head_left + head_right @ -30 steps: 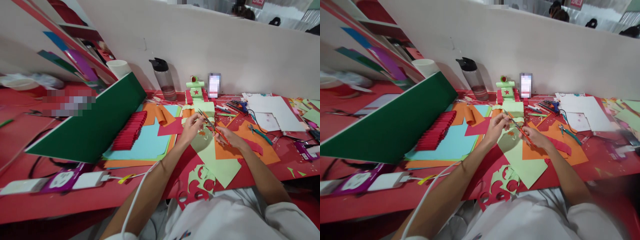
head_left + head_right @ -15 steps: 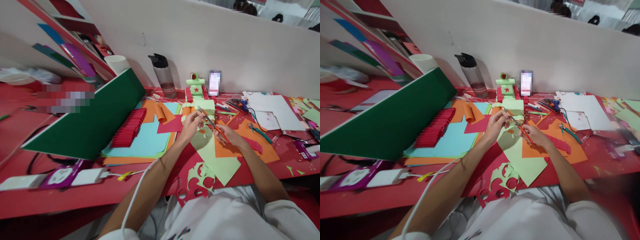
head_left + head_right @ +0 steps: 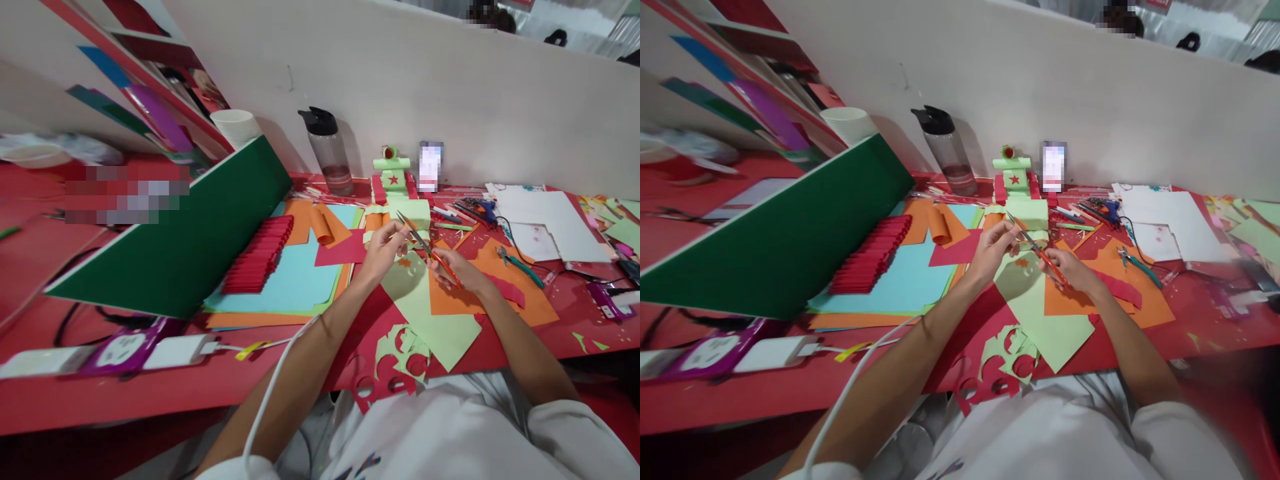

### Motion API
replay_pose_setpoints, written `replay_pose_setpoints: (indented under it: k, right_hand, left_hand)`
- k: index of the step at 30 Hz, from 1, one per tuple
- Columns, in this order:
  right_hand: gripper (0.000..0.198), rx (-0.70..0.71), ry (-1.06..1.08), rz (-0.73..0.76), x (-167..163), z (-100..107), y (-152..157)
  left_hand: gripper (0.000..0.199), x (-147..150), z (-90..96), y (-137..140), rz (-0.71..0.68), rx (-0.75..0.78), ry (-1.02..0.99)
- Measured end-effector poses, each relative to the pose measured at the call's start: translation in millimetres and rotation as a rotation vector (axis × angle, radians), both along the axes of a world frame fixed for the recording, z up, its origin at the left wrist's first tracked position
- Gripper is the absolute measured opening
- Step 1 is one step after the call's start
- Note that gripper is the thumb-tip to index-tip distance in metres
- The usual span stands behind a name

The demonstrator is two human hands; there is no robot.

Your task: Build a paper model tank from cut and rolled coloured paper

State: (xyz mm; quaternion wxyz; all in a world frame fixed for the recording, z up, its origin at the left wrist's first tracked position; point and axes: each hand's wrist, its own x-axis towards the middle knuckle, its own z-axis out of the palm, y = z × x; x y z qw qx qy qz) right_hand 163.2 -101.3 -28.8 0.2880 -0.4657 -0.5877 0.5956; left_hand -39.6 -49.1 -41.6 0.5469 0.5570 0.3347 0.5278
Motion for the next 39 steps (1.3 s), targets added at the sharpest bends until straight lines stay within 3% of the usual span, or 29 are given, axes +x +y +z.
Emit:
replay_pose_setpoints:
  k: [8,12,18,27,39]
  right_hand:
    - [0.015,-0.031,0.04,-0.027,1,-2,3]
    - [0.011,-0.047,0.022,-0.019,2,-4,4]
    - [0.012,-0.021,0.006,0.021,4,-6,3]
    - [0.028,-0.068,0.018,0.012,0,-8,4]
    - [0.029,-0.028,0.049,0.043,1,-13,5]
  left_hand:
    - [0.04,-1,-1.2,-1,-0.043,0.06,0.129]
    - [0.044,0,0.3,-3,0.005,0.082,0.159]
    - [0.036,0,1.5,-4,0.094,0.113,0.098]
    - [0.033,3,2.4,-3,0.113,0.099,0.06]
    - [0.032,4,2.1,-5,0.095,0.087,0.049]
